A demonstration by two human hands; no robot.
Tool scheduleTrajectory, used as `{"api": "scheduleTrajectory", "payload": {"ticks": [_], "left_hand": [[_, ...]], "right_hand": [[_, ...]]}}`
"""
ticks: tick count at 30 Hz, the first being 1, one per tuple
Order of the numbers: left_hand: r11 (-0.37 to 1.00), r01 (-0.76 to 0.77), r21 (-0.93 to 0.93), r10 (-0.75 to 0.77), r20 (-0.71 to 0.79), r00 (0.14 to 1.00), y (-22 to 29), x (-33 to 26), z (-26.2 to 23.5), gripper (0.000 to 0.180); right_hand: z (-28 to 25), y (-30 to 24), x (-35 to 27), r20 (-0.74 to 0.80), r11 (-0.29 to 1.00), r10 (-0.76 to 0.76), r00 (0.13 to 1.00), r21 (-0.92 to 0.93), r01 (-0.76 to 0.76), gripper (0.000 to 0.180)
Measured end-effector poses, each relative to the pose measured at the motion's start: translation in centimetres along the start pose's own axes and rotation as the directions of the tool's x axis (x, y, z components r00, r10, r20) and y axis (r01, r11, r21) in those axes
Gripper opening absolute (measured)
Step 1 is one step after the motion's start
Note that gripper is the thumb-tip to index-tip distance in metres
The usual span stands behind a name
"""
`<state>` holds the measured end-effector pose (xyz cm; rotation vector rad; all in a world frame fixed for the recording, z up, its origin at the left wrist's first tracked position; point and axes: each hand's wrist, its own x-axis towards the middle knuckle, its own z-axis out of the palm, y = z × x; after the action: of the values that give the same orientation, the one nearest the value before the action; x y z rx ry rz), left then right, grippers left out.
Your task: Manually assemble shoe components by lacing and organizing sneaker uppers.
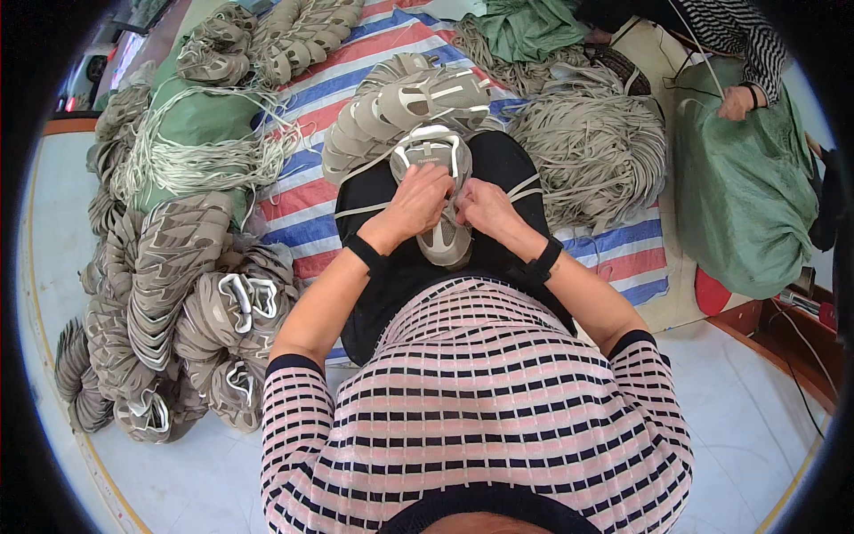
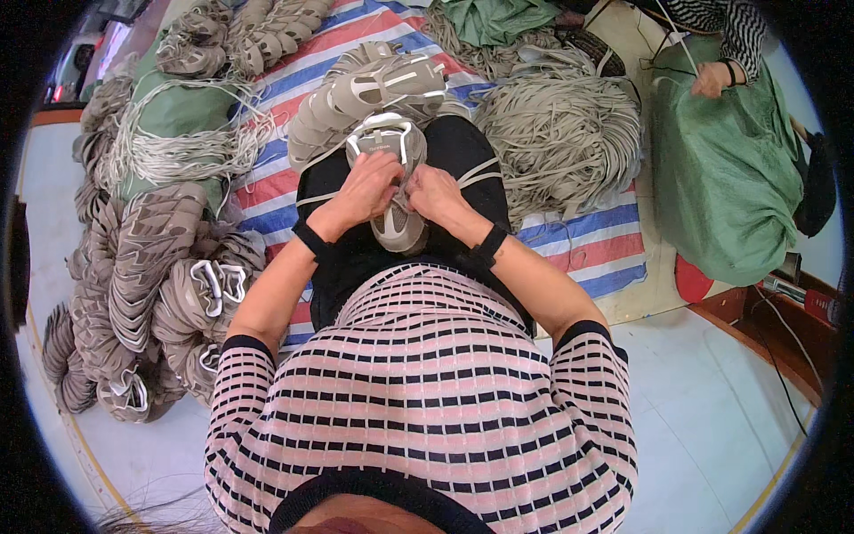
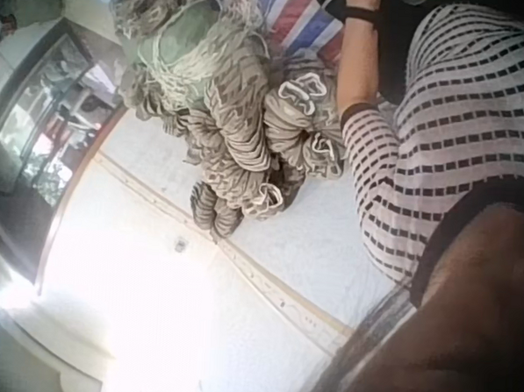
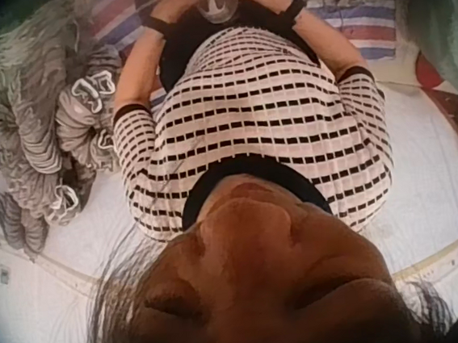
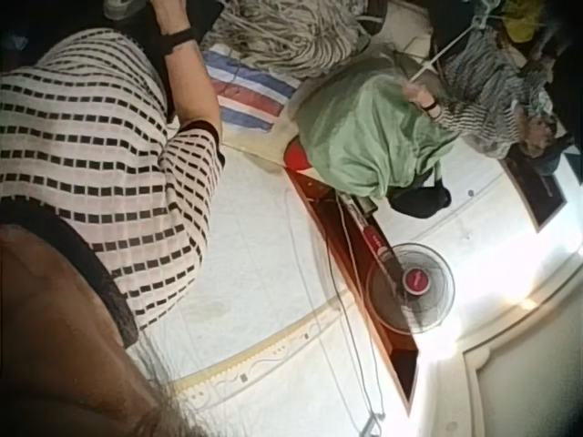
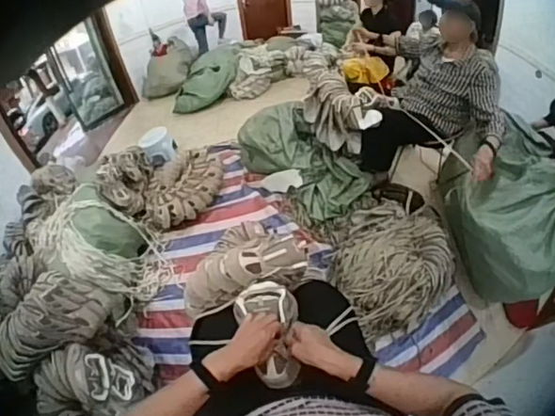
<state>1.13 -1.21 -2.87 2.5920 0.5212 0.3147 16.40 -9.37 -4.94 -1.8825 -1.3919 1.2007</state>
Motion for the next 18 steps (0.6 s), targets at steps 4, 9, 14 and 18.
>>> {"api": "scheduleTrajectory", "payload": {"ticks": [4, 9, 14, 18], "left_hand": [[0.998, 0.003, -0.056, -0.004, -0.011, 1.000, -0.1, -0.3, 0.2, 0.019], [0.994, 0.013, -0.105, -0.014, -0.003, 1.000, 0.0, -0.4, 0.2, 0.020], [0.987, 0.019, -0.159, -0.020, -0.004, 1.000, -0.1, -0.2, 0.3, 0.020], [0.991, 0.035, -0.126, -0.033, 0.021, 0.999, -0.6, -0.1, 0.9, 0.015]], "right_hand": [[0.0, 0.2, -0.5, 0.189, 0.803, 0.100, 0.977, 0.564, -0.192, 0.017], [-1.9, 0.3, 0.1, 0.133, 0.939, -0.323, 0.937, 0.165, 0.301, 0.028], [-3.4, 0.0, 1.0, 0.089, 0.839, -0.489, 0.867, -0.223, 0.496, 0.048], [-4.5, -1.3, 0.9, 0.098, 0.657, -0.577, 0.811, -0.534, 0.532, 0.066]]}}
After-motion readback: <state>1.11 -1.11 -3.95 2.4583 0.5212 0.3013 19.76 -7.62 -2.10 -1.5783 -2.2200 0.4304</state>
